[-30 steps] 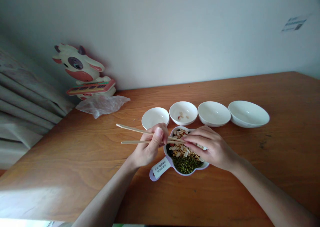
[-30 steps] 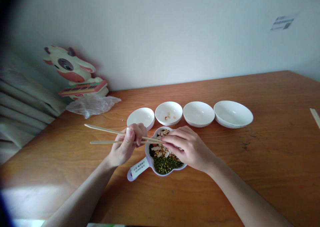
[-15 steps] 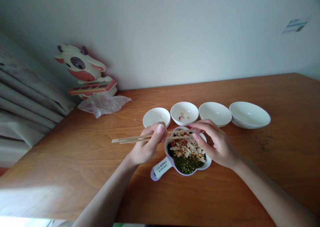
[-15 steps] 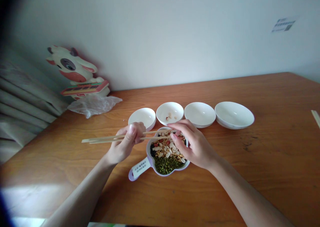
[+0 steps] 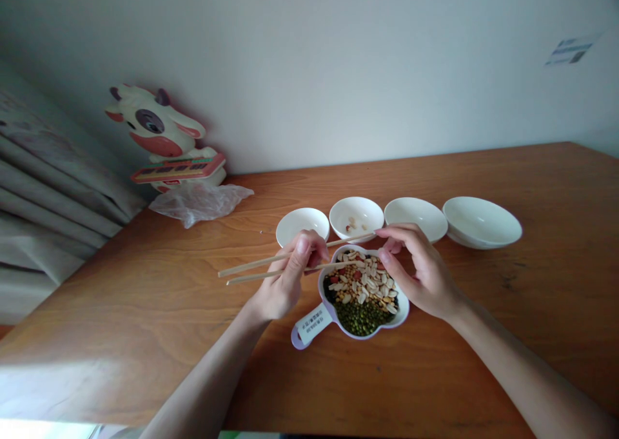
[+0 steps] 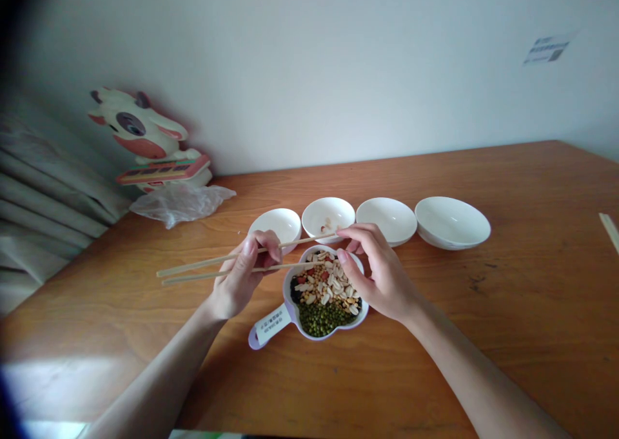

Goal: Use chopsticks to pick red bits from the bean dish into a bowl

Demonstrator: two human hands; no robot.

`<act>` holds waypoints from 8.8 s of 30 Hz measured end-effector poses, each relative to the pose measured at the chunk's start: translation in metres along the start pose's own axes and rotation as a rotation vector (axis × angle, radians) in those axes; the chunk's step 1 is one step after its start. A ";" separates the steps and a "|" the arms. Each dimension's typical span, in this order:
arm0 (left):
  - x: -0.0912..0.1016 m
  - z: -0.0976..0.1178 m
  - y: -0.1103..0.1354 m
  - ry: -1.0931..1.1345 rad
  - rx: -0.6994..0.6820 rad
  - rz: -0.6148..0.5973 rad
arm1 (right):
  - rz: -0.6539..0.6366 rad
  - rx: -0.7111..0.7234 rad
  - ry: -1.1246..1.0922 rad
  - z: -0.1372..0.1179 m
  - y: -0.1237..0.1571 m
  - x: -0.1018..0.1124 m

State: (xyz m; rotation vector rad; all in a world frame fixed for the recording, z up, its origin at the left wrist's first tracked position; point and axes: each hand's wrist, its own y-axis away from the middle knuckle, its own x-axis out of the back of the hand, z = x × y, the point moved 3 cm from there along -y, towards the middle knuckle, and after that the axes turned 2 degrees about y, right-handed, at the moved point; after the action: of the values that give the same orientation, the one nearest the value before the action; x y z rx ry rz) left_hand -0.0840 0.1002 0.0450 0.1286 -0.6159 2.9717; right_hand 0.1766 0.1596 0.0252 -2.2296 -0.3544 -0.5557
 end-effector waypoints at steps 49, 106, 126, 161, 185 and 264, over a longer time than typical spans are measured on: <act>0.001 0.011 -0.010 -0.116 -0.064 -0.044 | -0.104 0.046 -0.065 -0.001 0.001 0.000; -0.004 0.000 -0.008 0.027 0.009 -0.051 | -0.228 -0.050 -0.093 -0.001 0.001 -0.003; -0.004 0.001 -0.007 -0.005 -0.004 0.051 | -0.182 0.160 -0.040 -0.007 -0.001 -0.001; 0.007 0.000 -0.008 0.005 0.038 0.009 | -0.213 0.016 -0.164 0.003 -0.002 0.003; -0.005 0.004 -0.005 0.098 0.306 -0.276 | -0.201 0.032 -0.076 0.004 -0.002 0.002; 0.013 0.002 -0.002 -0.055 0.141 -0.144 | -0.088 -0.101 -0.107 0.011 -0.001 0.016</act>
State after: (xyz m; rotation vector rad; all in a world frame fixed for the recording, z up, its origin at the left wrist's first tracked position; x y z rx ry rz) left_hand -0.0968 0.1022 0.0488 0.2547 -0.3849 2.8779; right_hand 0.1925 0.1700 0.0274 -2.3558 -0.4917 -0.5123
